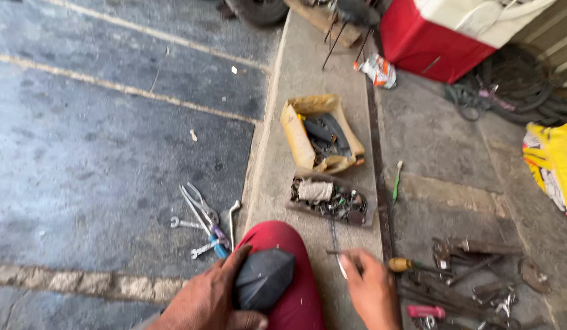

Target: The person sits on the ground and uses a small tool to scrape and clean a damaged area on a black plastic motorcycle part. They rotate the part to access different sides and continue scraping the same region.

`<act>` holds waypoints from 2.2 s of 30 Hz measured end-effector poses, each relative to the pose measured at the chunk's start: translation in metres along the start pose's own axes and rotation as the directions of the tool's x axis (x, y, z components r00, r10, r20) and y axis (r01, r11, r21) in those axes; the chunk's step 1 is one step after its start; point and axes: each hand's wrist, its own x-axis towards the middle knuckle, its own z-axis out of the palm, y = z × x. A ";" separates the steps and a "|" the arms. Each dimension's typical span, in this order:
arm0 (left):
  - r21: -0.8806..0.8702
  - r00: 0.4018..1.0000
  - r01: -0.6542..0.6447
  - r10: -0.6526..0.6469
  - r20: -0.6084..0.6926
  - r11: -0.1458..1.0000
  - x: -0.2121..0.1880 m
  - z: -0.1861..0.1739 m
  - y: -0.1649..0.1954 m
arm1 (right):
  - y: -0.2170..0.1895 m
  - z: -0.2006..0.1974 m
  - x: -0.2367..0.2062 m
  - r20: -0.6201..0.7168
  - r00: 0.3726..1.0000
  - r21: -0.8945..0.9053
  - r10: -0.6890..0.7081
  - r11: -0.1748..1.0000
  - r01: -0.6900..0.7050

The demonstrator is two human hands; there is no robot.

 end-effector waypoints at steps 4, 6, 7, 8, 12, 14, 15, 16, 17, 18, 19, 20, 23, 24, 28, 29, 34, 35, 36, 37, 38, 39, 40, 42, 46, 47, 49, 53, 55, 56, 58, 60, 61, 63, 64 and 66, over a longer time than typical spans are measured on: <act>-0.083 0.991 -0.126 0.129 0.026 0.989 0.003 0.004 -0.001 | 0.074 0.006 -0.012 0.081 0.996 -0.708 -0.031 0.701 0.079; -0.094 0.986 -0.164 0.167 0.020 0.982 0.009 0.011 -0.003 | 0.079 0.029 -0.033 -0.143 0.935 -0.404 -0.324 0.882 0.244; -0.103 0.983 -0.178 0.181 0.019 0.979 0.009 0.016 -0.004 | 0.071 0.042 -0.044 -0.180 0.841 -0.316 -0.511 0.839 0.442; -0.118 0.981 -0.189 0.193 0.024 0.975 0.009 0.020 -0.006 | 0.056 0.052 -0.055 -0.241 0.710 -0.233 -0.662 0.749 0.620; -0.096 0.942 -0.335 0.331 -0.055 0.937 0.006 0.027 -0.013 | -0.040 0.044 -0.063 0.191 0.073 -0.192 -0.979 0.036 0.981; -0.037 0.960 -0.280 0.280 -0.001 0.959 0.003 0.028 -0.013 | -0.078 0.021 -0.045 0.240 0.141 0.025 -0.961 0.151 0.988; 0.007 0.985 -0.162 0.162 0.060 0.987 0.002 0.027 -0.012 | -0.087 0.007 -0.032 0.235 0.376 0.191 -0.897 0.422 0.886; 0.050 0.994 -0.042 0.036 0.107 0.998 0.001 0.026 -0.012 | -0.091 0.005 -0.030 0.203 0.737 -0.011 -0.645 0.751 0.661; 0.054 0.994 -0.070 0.065 0.087 0.996 -0.001 0.026 -0.011 | -0.090 0.002 -0.021 0.104 0.956 -0.183 -0.276 0.939 0.291; 0.062 0.993 -0.101 0.096 0.075 0.993 -0.001 0.026 -0.011 | -0.082 0.003 -0.021 -0.017 0.911 -0.156 -0.412 0.901 0.405; 0.076 0.991 -0.132 0.129 0.047 0.988 0.003 0.023 -0.012 | -0.073 0.009 -0.020 -0.144 0.826 -0.142 -0.546 0.837 0.529; 0.085 0.995 -0.092 0.088 0.041 0.992 0.006 0.022 -0.012 | -0.063 0.016 -0.020 -0.259 0.708 -0.141 -0.657 0.751 0.645; 0.082 0.995 -0.076 0.071 0.063 0.994 0.011 0.026 -0.017 | -0.044 0.033 -0.010 0.083 0.825 -0.301 -0.559 0.775 0.555; 0.065 0.993 -0.115 0.115 0.013 0.991 0.012 0.027 -0.020 | -0.045 0.036 -0.003 0.183 0.831 -0.345 -0.526 0.757 0.555; 0.025 0.967 -0.230 0.231 -0.107 0.973 0.007 0.034 -0.034 | -0.069 0.028 0.005 0.294 0.832 -0.430 -0.470 0.713 0.554; 0.026 0.972 -0.215 0.217 -0.092 0.976 0.011 0.030 -0.038 | -0.074 0.023 0.001 0.066 0.795 -0.381 -0.603 0.721 0.578; 0.089 0.988 -0.155 0.157 -0.010 0.984 0.020 0.041 -0.046 | -0.064 0.032 -0.031 0.179 0.744 0.098 -0.644 0.764 0.637; 0.093 0.992 -0.121 0.122 -0.012 0.988 0.029 0.038 -0.047 | -0.057 0.037 -0.021 0.124 0.765 0.005 -0.632 0.771 0.637; 0.087 0.997 -0.083 0.083 -0.002 0.993 0.028 0.039 -0.046 | -0.047 0.038 -0.012 0.077 0.788 -0.089 -0.610 0.783 0.615; 0.070 0.999 -0.037 0.035 0.023 0.997 0.026 0.038 -0.043 | -0.035 0.036 -0.002 0.044 0.815 -0.181 -0.578 0.798 0.575; -0.011 0.975 -0.186 0.184 -0.126 0.982 0.025 0.032 -0.040 | -0.023 0.031 0.007 0.018 0.831 -0.267 -0.556 0.798 0.540; -0.057 0.904 -0.338 0.308 -0.297 0.939 0.018 0.021 -0.039 | -0.011 0.023 0.013 -0.140 0.863 -0.243 -0.486 0.861 0.446; -0.066 0.788 -0.489 0.409 -0.460 0.870 0.011 0.008 -0.034 | -0.002 0.020 0.016 -0.298 0.870 -0.197 -0.392 0.918 0.345; -0.952 0.929 -0.305 -0.217 -0.301 0.018 0.014 -0.031 -0.014 | 0.009 0.017 0.008 -0.242 0.924 -0.083 -0.295 0.955 0.283; -0.388 0.645 0.121 -0.369 -0.669 0.914 -0.029 -0.104 -0.004 | -0.018 0.039 -0.045 0.110 0.907 0.231 -0.407 0.898 0.375; -0.460 0.610 0.070 -0.403 -0.682 0.885 -0.038 -0.111 -0.006 | -0.034 0.046 -0.055 0.202 0.844 0.315 -0.497 0.849 0.424; -0.592 0.553 -0.041 -0.475 -0.685 0.805 -0.044 -0.109 -0.014 | -0.076 0.061 -0.075 0.288 0.718 0.437 -0.633 0.755 0.490; -0.876 0.832 -0.334 -0.328 -0.448 0.348 -0.029 -0.087 -0.047 | -0.140 0.066 -0.093 0.326 0.612 0.525 -0.721 0.676 0.516; -0.954 0.857 0.192 -0.513 0.049 0.230 -0.014 -0.081 -0.063 | -0.156 0.081 -0.105 0.328 0.613 0.536 -0.719 0.676 0.506; -0.899 0.907 0.157 -0.419 -0.032 0.409 -0.007 -0.081 -0.070 | -0.161 0.092 -0.109 0.328 0.616 0.541 -0.716 0.677 0.499; -0.722 0.968 0.032 -0.202 -0.151 0.692 -0.006 -0.082 -0.084 | -0.156 0.111 -0.110 0.330 0.621 0.540 -0.711 0.682 0.493; -0.631 0.956 0.010 -0.192 -0.221 0.776 -0.024 -0.087 -0.098 | -0.157 0.134 -0.117 0.332 0.633 0.527 -0.699 0.694 0.491; -0.610 0.933 -0.043 -0.187 -0.307 0.791 -0.029 -0.089 -0.101 | -0.155 0.139 -0.115 0.333 0.645 0.512 -0.688 0.706 0.489; -0.569 0.835 -0.186 -0.176 -0.521 0.801 -0.040 -0.096 -0.103 | -0.156 0.139 -0.105 0.322 0.693 0.445 -0.645 0.750 0.490; -0.541 0.753 -0.275 -0.172 -0.635 0.795 -0.046 -0.101 -0.102 | -0.155 0.133 -0.095 0.323 0.752 0.369 -0.574 0.809 0.458; -0.527 0.670 -0.278 -0.232 -0.706 0.803 -0.051 -0.122 -0.094 | -0.152 0.110 -0.062 0.357 0.888 0.164 -0.289 0.956 0.245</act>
